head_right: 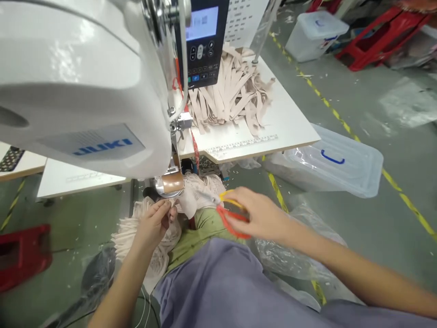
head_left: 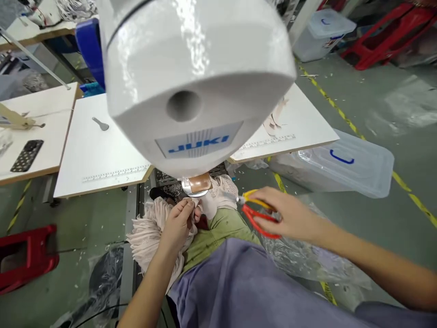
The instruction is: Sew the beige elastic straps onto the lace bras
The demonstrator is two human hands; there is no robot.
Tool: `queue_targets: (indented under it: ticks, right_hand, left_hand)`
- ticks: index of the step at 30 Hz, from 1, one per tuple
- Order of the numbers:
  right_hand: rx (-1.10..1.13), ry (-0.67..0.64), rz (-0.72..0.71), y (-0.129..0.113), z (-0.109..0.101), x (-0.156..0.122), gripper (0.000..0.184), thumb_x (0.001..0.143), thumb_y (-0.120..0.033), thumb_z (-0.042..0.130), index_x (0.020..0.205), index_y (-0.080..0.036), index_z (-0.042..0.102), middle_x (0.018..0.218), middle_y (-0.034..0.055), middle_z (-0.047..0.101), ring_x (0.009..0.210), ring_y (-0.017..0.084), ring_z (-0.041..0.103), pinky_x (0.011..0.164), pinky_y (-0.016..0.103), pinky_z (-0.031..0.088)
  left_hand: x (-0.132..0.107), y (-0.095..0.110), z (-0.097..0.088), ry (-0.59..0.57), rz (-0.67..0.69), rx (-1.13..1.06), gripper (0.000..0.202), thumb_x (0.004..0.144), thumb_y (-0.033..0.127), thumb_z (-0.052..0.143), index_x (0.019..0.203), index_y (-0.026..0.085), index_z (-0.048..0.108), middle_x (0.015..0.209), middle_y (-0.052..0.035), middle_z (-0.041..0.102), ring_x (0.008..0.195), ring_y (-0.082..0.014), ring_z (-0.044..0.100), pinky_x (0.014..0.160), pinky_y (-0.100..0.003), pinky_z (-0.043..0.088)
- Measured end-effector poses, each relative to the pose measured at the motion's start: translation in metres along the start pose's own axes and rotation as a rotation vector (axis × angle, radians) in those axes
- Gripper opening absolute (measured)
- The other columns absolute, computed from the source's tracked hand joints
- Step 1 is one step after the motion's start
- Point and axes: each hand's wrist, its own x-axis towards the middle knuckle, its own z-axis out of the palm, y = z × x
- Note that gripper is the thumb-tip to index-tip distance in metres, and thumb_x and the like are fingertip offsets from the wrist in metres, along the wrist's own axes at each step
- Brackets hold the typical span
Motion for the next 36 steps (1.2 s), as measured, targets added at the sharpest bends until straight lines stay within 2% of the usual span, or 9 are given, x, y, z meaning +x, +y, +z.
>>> queue_targets:
  ticks: [2, 5, 12, 17, 20, 23, 29, 32, 36]
  right_hand:
    - [-0.015, -0.005, -0.086, -0.024, 0.011, -0.01, 0.038, 0.083, -0.032, 0.061, 0.119, -0.022, 0.058, 0.116, 0.0098, 0.067, 0.091, 0.023, 0.069, 0.075, 0.035, 0.056]
    - [-0.032, 0.024, -0.127, -0.04, 0.024, -0.002, 0.036, 0.086, -0.031, 0.06, 0.12, -0.019, 0.058, 0.119, 0.0116, 0.066, 0.097, 0.024, 0.069, 0.079, 0.037, 0.057]
    - [0.018, -0.019, -0.18, -0.036, 0.034, 0.022, 0.036, 0.094, -0.038, 0.056, 0.125, -0.021, 0.058, 0.118, 0.0123, 0.067, 0.098, 0.025, 0.068, 0.077, 0.037, 0.056]
    - [0.109, -0.043, -0.067, -0.031, 0.025, 0.015, 0.029, 0.092, -0.037, 0.057, 0.119, -0.027, 0.062, 0.096, 0.0058, 0.07, 0.076, 0.02, 0.068, 0.068, 0.033, 0.053]
    - [0.176, -0.017, 0.005, -0.033, 0.024, 0.008, 0.03, 0.084, -0.033, 0.062, 0.114, -0.027, 0.061, 0.095, 0.0049, 0.069, 0.068, 0.018, 0.064, 0.062, 0.031, 0.051]
    - [0.229, -0.023, 0.003, -0.039, 0.029, 0.006, 0.04, 0.076, -0.031, 0.067, 0.115, -0.026, 0.058, 0.104, 0.0063, 0.067, 0.076, 0.019, 0.065, 0.065, 0.032, 0.052]
    - [0.263, -0.052, -0.009, -0.05, 0.04, 0.022, 0.043, 0.076, -0.032, 0.068, 0.117, -0.025, 0.058, 0.108, 0.0067, 0.066, 0.083, 0.02, 0.066, 0.071, 0.033, 0.052]
    - [0.279, -0.073, 0.006, -0.052, 0.038, 0.032, 0.038, 0.078, -0.031, 0.068, 0.115, -0.026, 0.061, 0.106, 0.0051, 0.068, 0.08, 0.019, 0.066, 0.07, 0.032, 0.051]
    - [0.283, -0.09, 0.001, -0.051, 0.035, 0.037, 0.033, 0.083, -0.034, 0.067, 0.115, -0.028, 0.066, 0.1, 0.0039, 0.071, 0.074, 0.018, 0.065, 0.065, 0.03, 0.05]
  left_hand:
    - [-0.001, 0.001, 0.002, -0.001, -0.007, -0.002, 0.032, 0.079, 0.045, 0.073, 0.078, 0.016, 0.062, 0.066, 0.0009, 0.058, 0.06, -0.0087, 0.048, 0.059, -0.021, 0.039]
    - [-0.001, 0.0, 0.004, -0.008, -0.003, 0.035, 0.029, 0.082, 0.044, 0.07, 0.079, 0.015, 0.063, 0.067, 0.0005, 0.059, 0.061, -0.0089, 0.048, 0.06, -0.021, 0.039]
    - [-0.003, -0.003, 0.003, -0.002, 0.018, 0.233, 0.024, 0.089, 0.039, 0.057, 0.077, 0.018, 0.061, 0.071, 0.0, 0.061, 0.065, -0.0111, 0.05, 0.063, -0.023, 0.038]
    - [-0.004, -0.001, -0.001, 0.009, 0.033, 0.194, 0.016, 0.085, 0.03, 0.055, 0.075, 0.018, 0.057, 0.063, 0.0021, 0.052, 0.062, -0.0114, 0.044, 0.062, -0.024, 0.035]
    - [-0.003, -0.001, -0.002, 0.009, 0.045, 0.145, 0.028, 0.085, 0.038, 0.058, 0.066, 0.019, 0.048, 0.057, 0.004, 0.044, 0.056, -0.0097, 0.037, 0.056, -0.024, 0.031]
    - [-0.003, -0.002, -0.002, 0.027, 0.053, 0.131, 0.037, 0.084, 0.048, 0.062, 0.066, 0.019, 0.047, 0.053, 0.0065, 0.038, 0.051, -0.008, 0.031, 0.053, -0.023, 0.028]
    - [-0.003, -0.004, -0.003, 0.075, 0.102, 0.206, 0.036, 0.083, 0.049, 0.067, 0.07, 0.018, 0.054, 0.059, 0.0042, 0.05, 0.054, -0.0082, 0.04, 0.055, -0.022, 0.034]
    - [-0.003, -0.004, -0.004, 0.094, 0.126, 0.264, 0.034, 0.085, 0.048, 0.066, 0.074, 0.017, 0.059, 0.062, 0.0028, 0.054, 0.058, -0.0096, 0.045, 0.058, -0.023, 0.037]
    - [-0.003, -0.004, -0.005, 0.113, 0.164, 0.36, 0.034, 0.088, 0.048, 0.061, 0.072, 0.018, 0.059, 0.063, 0.0019, 0.056, 0.06, -0.0103, 0.047, 0.059, -0.023, 0.038]
